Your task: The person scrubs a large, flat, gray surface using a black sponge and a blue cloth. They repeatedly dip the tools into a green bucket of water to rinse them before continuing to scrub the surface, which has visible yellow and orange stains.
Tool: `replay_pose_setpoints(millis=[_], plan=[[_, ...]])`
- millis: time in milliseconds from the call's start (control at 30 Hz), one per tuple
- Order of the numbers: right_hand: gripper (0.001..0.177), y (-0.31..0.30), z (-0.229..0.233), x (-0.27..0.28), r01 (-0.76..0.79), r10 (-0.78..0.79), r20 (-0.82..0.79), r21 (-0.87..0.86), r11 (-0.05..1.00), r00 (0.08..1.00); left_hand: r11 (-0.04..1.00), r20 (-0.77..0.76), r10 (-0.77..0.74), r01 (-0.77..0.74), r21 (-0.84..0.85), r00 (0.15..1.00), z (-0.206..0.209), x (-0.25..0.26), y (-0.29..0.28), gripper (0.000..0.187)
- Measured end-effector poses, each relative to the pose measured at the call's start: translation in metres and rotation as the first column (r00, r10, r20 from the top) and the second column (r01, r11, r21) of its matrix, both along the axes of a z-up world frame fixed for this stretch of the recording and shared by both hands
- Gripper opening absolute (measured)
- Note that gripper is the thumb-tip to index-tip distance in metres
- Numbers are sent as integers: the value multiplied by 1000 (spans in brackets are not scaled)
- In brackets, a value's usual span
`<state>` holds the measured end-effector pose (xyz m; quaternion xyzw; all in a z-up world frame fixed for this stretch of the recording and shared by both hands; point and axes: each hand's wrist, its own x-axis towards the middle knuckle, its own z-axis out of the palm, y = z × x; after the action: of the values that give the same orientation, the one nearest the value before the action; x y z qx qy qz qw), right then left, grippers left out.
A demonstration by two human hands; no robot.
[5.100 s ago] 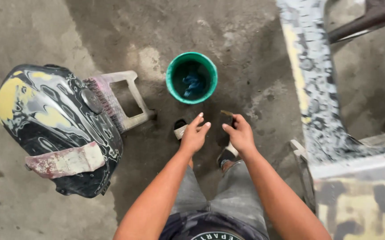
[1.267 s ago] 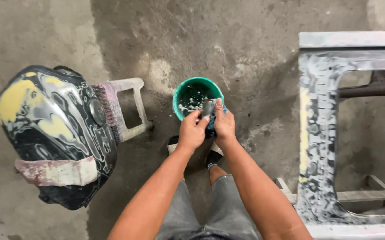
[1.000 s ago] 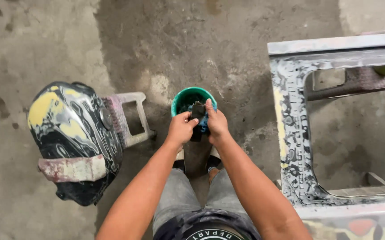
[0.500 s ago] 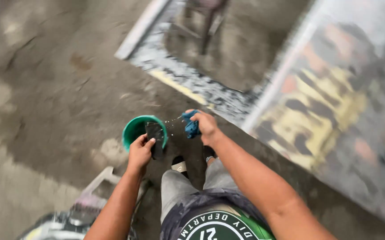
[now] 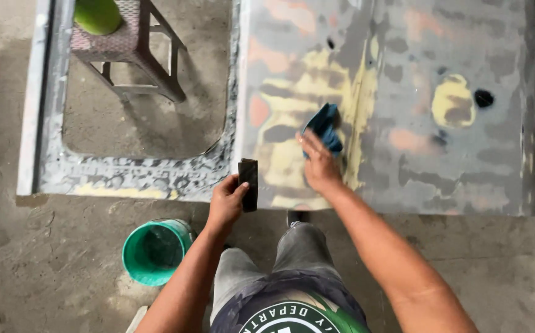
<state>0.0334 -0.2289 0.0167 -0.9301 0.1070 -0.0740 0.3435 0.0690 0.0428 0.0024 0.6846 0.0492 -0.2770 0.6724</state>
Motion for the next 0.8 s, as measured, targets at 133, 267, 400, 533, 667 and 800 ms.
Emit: replay_pose_setpoints(millis=[133, 267, 400, 533, 667, 800], plan=[[66, -42, -6, 12, 14, -8, -16, 422, 907, 1000, 999, -100, 42, -39, 34, 994, -5, 5, -47, 23], [59, -107, 48, 54, -15, 5, 15, 859, 511, 1000, 994, -129, 92, -99, -46, 987, 8, 29, -90, 23], [57, -152, 52, 71, -83, 113, -33, 486, 870, 993, 993, -49, 116, -115, 36, 992, 20, 37, -114, 26], [60, -155, 6, 57, -282, 275, -64, -180, 942, 959, 984, 115, 120, -134, 117, 986, 1, 40, -125, 32], [70, -120, -29, 51, -342, 315, -136, -340, 876, 939, 886, 79, 31, -64, 458, 996, 31, 50, -143, 46], [74, -81, -47, 60, -316, 263, -204, -302, 899, 943, 900, 284, 58, -173, 399, 957, 9, 57, -142, 45]])
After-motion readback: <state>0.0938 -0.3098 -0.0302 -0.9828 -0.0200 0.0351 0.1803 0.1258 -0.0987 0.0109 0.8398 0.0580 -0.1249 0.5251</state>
